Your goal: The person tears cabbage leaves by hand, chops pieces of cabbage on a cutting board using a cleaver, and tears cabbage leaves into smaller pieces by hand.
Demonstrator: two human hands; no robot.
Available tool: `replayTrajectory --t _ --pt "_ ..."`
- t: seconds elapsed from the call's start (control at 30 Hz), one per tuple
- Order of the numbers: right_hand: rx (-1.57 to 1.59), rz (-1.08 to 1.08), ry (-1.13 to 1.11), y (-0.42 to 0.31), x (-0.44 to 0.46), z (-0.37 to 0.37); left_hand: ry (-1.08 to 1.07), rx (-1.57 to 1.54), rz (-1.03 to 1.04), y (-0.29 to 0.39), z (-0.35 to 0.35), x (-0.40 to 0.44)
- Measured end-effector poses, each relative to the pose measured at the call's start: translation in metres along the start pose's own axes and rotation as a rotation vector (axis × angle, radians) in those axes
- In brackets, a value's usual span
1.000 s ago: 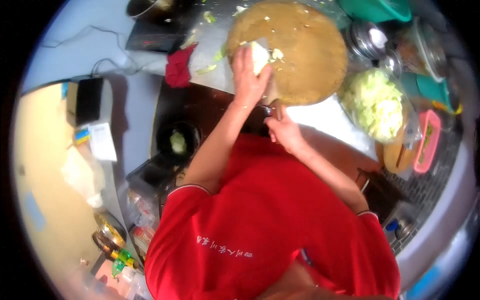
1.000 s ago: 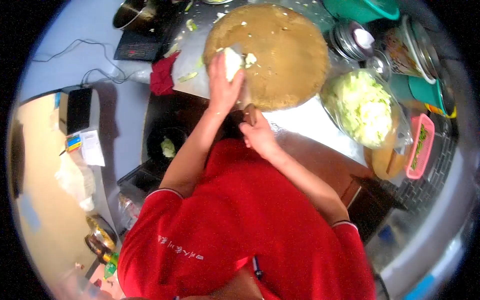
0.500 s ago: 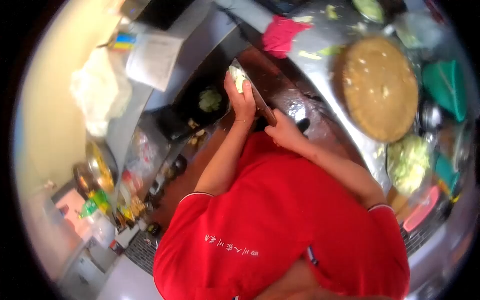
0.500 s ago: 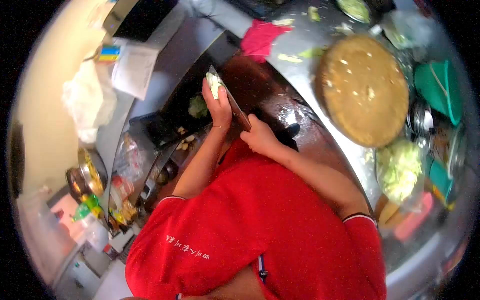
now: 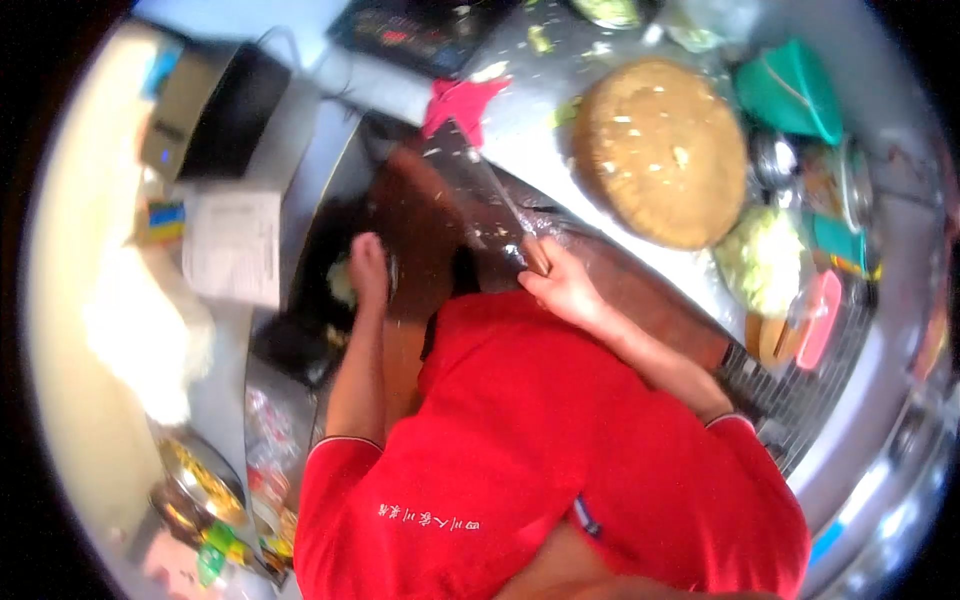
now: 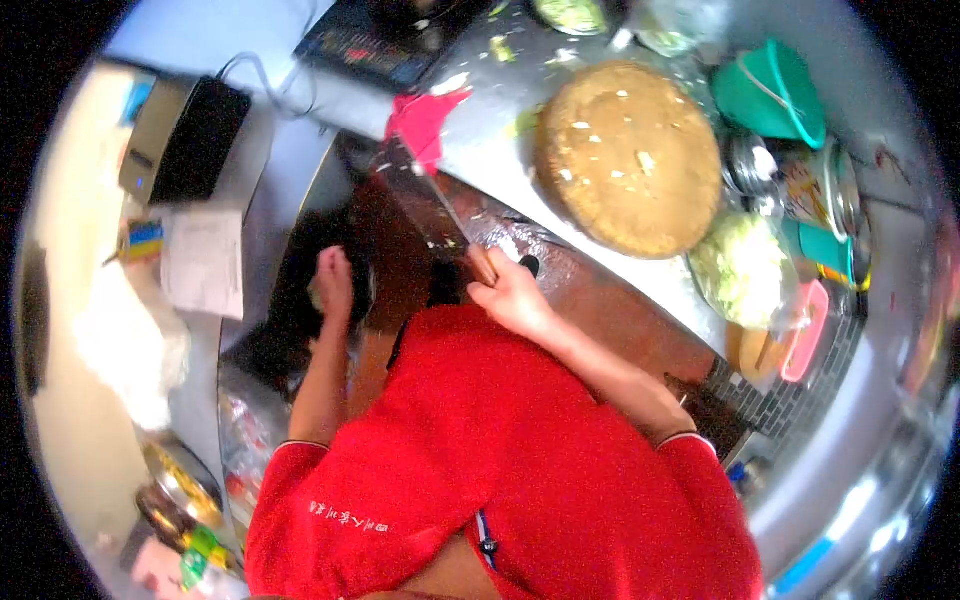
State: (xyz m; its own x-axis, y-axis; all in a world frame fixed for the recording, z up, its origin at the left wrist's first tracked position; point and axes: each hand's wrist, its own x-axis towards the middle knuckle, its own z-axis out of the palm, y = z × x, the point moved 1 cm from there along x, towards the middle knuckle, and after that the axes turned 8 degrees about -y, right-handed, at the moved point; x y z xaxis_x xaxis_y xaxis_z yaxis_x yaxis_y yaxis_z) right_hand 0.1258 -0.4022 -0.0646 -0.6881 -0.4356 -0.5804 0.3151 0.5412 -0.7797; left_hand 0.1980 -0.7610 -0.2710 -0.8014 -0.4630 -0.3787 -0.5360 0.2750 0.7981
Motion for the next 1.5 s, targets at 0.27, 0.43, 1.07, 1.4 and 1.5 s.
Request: replayTrajectory --t 0.27,0.43,1.07,1.4,1.5 --pt "0.144 0.0 0.6 0.012 -0.077 -0.128 -0.216 0.088 0.696 0.262 0.169 -0.015" --pt "-0.433 -0.035 0.876 0.069 -0.09 -0.223 -0.307 0.088 0.935 0.336 0.22 -0.048" --pt "-0.953 -0.663 1.651 0.011 -0.364 -0.604 -0.22 0.703 1.374 0.363 0.336 0.012" --pt "-0.977 0.132 1.492 -0.085 -0.538 -0.855 0.044 0.624 0.769 0.334 0.197 0.045" --pt "-0.909 0.275 1.404 -0.092 -0.534 -0.88 -0.064 0.563 0.655 0.303 0.187 0.049"
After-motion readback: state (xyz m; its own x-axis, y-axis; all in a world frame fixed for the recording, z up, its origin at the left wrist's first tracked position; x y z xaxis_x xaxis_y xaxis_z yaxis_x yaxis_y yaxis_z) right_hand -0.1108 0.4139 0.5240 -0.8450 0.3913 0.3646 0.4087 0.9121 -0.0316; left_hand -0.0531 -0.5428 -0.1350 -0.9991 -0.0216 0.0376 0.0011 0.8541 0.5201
